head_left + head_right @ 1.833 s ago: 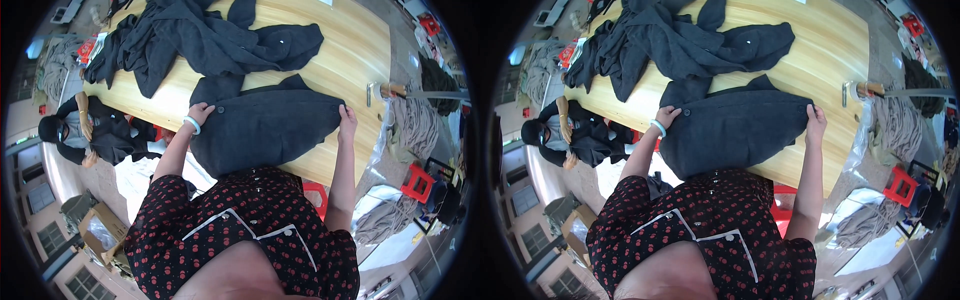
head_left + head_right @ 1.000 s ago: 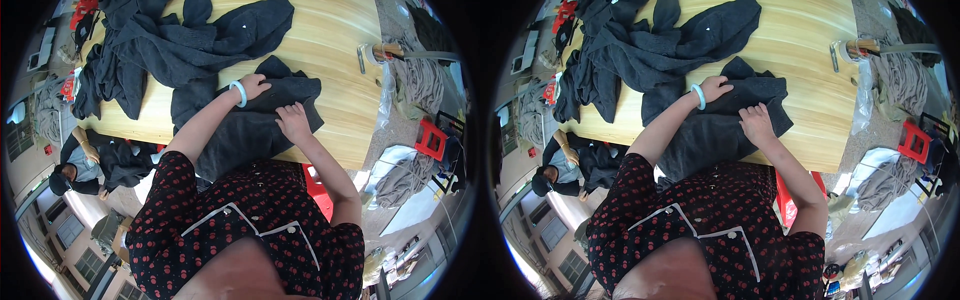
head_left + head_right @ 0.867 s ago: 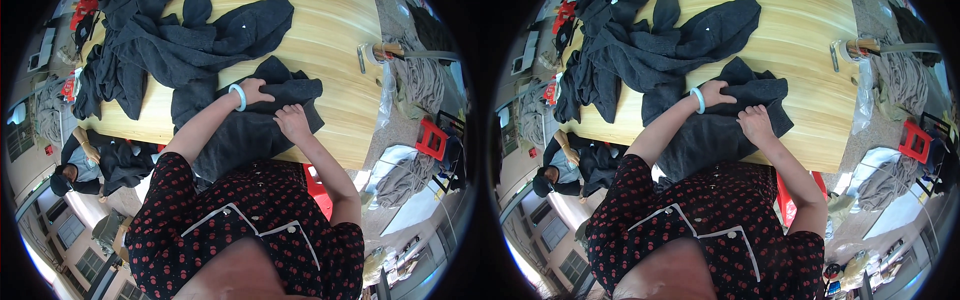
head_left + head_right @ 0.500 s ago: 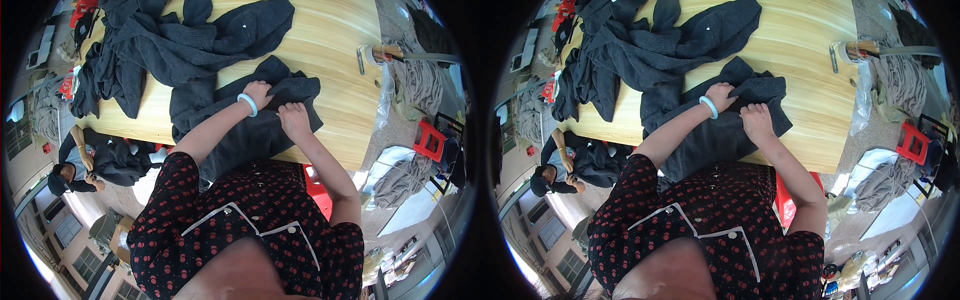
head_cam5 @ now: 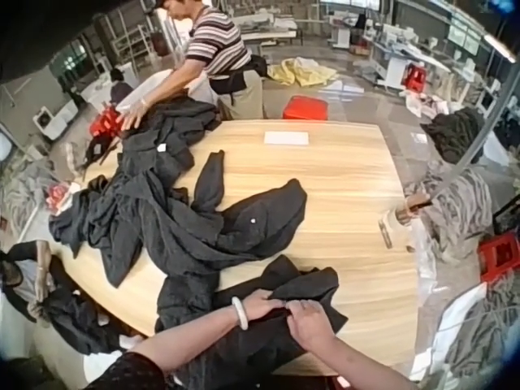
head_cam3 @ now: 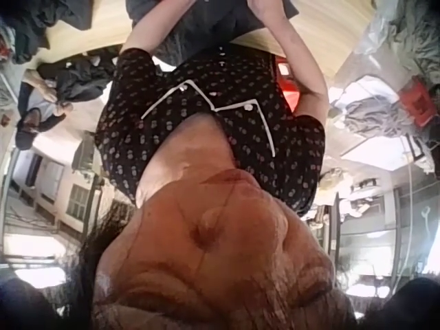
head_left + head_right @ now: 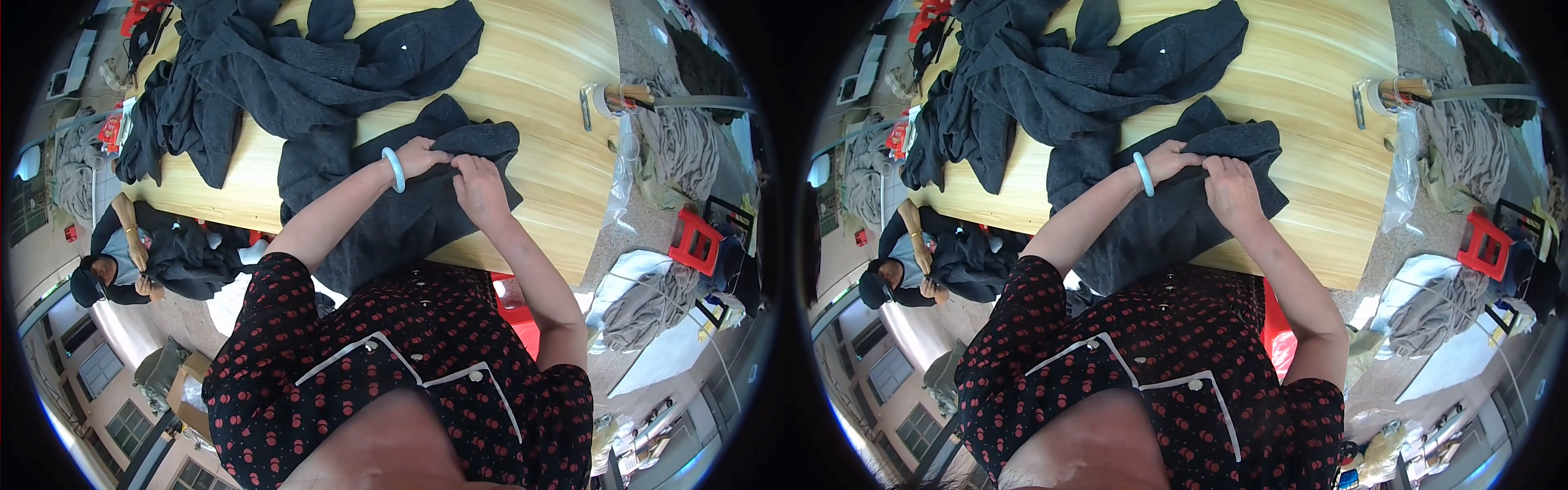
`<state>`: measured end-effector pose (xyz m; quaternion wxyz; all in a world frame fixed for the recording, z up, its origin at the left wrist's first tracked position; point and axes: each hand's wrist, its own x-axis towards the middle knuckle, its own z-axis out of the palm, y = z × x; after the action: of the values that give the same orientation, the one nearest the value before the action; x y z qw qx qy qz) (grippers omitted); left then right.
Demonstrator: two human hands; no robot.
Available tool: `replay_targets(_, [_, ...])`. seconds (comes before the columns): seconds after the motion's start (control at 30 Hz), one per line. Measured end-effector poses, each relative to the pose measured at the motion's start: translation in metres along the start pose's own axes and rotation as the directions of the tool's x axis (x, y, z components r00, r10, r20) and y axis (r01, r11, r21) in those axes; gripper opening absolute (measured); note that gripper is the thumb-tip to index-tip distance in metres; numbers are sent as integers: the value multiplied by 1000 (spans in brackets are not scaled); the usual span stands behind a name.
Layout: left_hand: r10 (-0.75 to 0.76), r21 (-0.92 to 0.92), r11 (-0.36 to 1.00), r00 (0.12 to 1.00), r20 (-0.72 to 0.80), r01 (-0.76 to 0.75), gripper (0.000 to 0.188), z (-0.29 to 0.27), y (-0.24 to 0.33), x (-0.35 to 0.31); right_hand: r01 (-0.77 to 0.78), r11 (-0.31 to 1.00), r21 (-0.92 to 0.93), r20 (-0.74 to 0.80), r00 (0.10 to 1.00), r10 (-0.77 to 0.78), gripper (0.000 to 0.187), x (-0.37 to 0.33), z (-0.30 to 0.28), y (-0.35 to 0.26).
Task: Folding and inspecting black garments on a workbench in a factory setting.
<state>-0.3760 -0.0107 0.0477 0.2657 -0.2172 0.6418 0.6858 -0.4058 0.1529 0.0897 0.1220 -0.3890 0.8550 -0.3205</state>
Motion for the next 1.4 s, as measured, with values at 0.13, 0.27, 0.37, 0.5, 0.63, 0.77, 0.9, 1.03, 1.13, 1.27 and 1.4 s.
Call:
replay_targets(0.13, [88,277,957,996,-1,-85,32,-1,13,-6,-22,995,-101,22,999,24,20,1,-4,4])
replay_targets(0.27, [79,557,815,982,169,-162,39,-1,24,-12,37,981,-190,109,994,-17,20,0,-5,9])
replay_targets(0.37, [180,618,742,965,189,-259,45,4,19,-20,38,988,-151,174,985,-11,19,1,-4,12])
replay_targets(0.5, [269,698,676,961,65,-237,41,17,8,-23,-15,999,-33,244,970,23,15,1,-2,20])
replay_targets(0.63, [312,749,618,949,46,-239,38,24,1,-27,-50,999,15,300,953,43,12,2,-6,20])
replay_targets(0.77, [328,732,633,944,40,-251,33,28,-6,-26,-61,995,76,273,961,38,12,2,-5,20])
replay_targets(0.9, [385,759,597,923,12,-259,30,32,-11,-26,-59,996,65,269,962,40,10,1,-5,20])
replay_targets(1.03, [403,795,557,915,-7,-239,29,38,-9,-27,-94,992,88,281,957,66,13,0,-6,23])
replay_targets(1.13, [466,786,549,885,-6,-284,29,39,-11,-27,-139,986,93,281,954,108,14,-4,-6,24])
replay_targets(1.27, [453,757,576,891,18,-308,27,39,-10,-27,-169,976,136,297,947,123,15,-7,-8,23])
replay_targets(1.4, [481,790,546,876,-22,-279,26,43,-11,-28,-125,985,115,255,962,92,12,-7,-4,24])
